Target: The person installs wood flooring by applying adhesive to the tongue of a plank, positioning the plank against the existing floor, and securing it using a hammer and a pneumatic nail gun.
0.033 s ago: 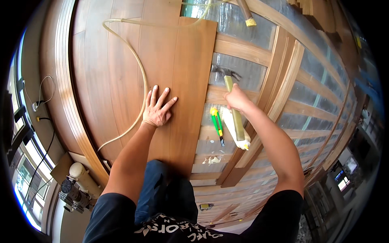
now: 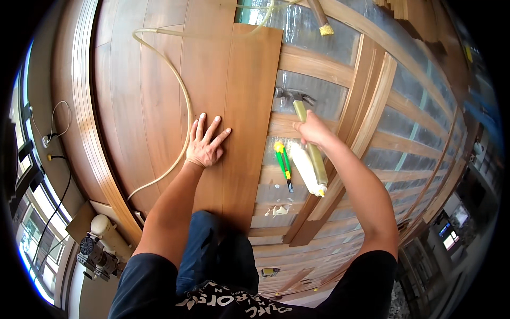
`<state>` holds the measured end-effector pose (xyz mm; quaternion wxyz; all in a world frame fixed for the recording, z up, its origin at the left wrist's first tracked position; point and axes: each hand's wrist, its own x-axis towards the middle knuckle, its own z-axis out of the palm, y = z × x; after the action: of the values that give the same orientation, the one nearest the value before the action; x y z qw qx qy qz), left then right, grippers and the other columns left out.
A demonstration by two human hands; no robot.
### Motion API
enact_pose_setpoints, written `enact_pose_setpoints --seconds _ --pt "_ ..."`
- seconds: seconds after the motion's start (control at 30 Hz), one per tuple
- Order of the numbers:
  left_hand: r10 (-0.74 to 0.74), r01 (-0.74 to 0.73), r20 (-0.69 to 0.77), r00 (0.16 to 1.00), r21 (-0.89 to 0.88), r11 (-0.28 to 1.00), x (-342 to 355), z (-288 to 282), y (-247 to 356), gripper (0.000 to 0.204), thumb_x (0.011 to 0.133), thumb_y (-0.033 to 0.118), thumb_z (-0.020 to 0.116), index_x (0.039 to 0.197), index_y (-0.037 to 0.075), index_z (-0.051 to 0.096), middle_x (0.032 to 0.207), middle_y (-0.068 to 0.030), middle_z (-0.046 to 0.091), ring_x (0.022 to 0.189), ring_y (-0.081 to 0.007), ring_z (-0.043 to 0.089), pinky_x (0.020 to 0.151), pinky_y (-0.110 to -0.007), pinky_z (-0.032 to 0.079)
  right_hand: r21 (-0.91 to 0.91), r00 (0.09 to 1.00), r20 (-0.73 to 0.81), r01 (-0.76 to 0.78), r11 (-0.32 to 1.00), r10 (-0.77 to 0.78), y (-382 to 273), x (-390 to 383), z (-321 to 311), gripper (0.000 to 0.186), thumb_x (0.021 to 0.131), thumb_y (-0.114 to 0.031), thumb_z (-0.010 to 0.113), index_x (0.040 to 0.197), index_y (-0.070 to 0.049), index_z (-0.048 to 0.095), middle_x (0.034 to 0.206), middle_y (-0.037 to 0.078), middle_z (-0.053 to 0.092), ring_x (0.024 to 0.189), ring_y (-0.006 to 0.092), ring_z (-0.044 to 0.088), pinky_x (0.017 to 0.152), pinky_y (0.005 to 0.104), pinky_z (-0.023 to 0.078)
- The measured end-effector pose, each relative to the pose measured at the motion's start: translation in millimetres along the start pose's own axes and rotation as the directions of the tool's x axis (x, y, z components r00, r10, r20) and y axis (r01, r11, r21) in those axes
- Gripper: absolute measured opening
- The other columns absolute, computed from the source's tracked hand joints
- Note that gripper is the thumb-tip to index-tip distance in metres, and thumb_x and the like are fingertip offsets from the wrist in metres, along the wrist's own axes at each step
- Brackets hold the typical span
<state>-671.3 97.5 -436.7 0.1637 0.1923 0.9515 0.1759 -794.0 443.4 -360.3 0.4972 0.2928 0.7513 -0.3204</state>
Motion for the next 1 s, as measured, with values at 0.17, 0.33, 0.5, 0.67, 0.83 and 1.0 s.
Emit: enact_pose_setpoints --seconds 0.17,0.33,0.5,0.67,0.83,1.0 --pt "-0.008 0.009 0.055 0.998 -0.016 1.000 -1 -1 3 0.078 0.078 0.026 0.073 0.151 0.041 0.051 0.168 -0.0051 0.031 0.155 -0.0469 0.020 0.127 -0.060 0.019 -0.114 0.969 -0.146 0.183 0.977 -0.198 -30 -9 -68 0.047 0.098 -0.022 0.067 0.133 0.002 0.047 0.082 0.011 0.061 0.055 0.0143 0.060 0.048 0.0359 0.051" --pt "0.006 -0.008 0.064 0.998 0.026 1.000 8 -3 3 0.073 0.083 0.032 0.072 0.152 0.040 0.049 0.170 -0.0030 0.028 0.156 -0.0449 0.017 0.127 -0.059 0.018 -0.766 0.711 -0.368 0.133 0.629 -0.599 -154 68 -162 0.042 0.095 -0.021 0.054 0.136 -0.011 0.054 0.119 0.023 0.070 0.111 0.0438 0.067 0.094 0.0532 0.053" --pt "-0.021 0.017 0.149 0.989 0.031 0.999 1 0 2 0.076 0.085 0.040 0.073 0.155 0.042 0.044 0.172 -0.0020 0.022 0.158 -0.0439 0.013 0.129 -0.058 0.014 -0.902 0.720 -0.236 0.088 0.423 -0.653 -233 87 -151 0.032 0.096 -0.017 0.062 0.127 -0.010 0.060 0.114 0.020 0.073 0.106 0.0364 0.070 0.090 0.0484 0.055" --pt "-0.010 0.008 0.138 0.990 0.016 1.000 4 -1 2 0.076 0.085 0.039 0.073 0.155 0.042 0.044 0.172 -0.0018 0.021 0.158 -0.0435 0.012 0.129 -0.058 0.014 -0.954 0.749 -0.095 0.119 0.274 -0.656 -253 86 -131 0.035 0.095 -0.011 0.061 0.129 -0.012 0.058 0.111 0.020 0.073 0.105 0.0413 0.069 0.088 0.0520 0.055" --pt "-0.010 0.010 0.092 0.996 0.000 1.000 -2 -3 0 0.075 0.083 0.034 0.074 0.153 0.041 0.048 0.171 -0.0031 0.025 0.157 -0.0435 0.016 0.129 -0.058 0.017 -0.989 0.700 -0.024 0.086 0.117 -0.714 -250 87 -129 0.030 0.097 -0.016 0.065 0.126 -0.011 0.059 0.105 0.019 0.074 0.095 0.0342 0.072 0.080 0.0458 0.057" --pt "0.030 -0.030 0.013 0.999 -0.005 1.000 2 -4 2 0.072 0.080 0.029 0.073 0.149 0.039 0.054 0.169 -0.0039 0.029 0.156 -0.0450 0.019 0.128 -0.058 0.019 -0.878 0.701 -0.278 0.092 0.470 -0.656 -225 11 -124 0.060 0.085 -0.019 0.071 0.143 -0.010 0.059 0.135 0.027 0.064 0.122 0.0368 0.065 0.106 0.0436 0.051"
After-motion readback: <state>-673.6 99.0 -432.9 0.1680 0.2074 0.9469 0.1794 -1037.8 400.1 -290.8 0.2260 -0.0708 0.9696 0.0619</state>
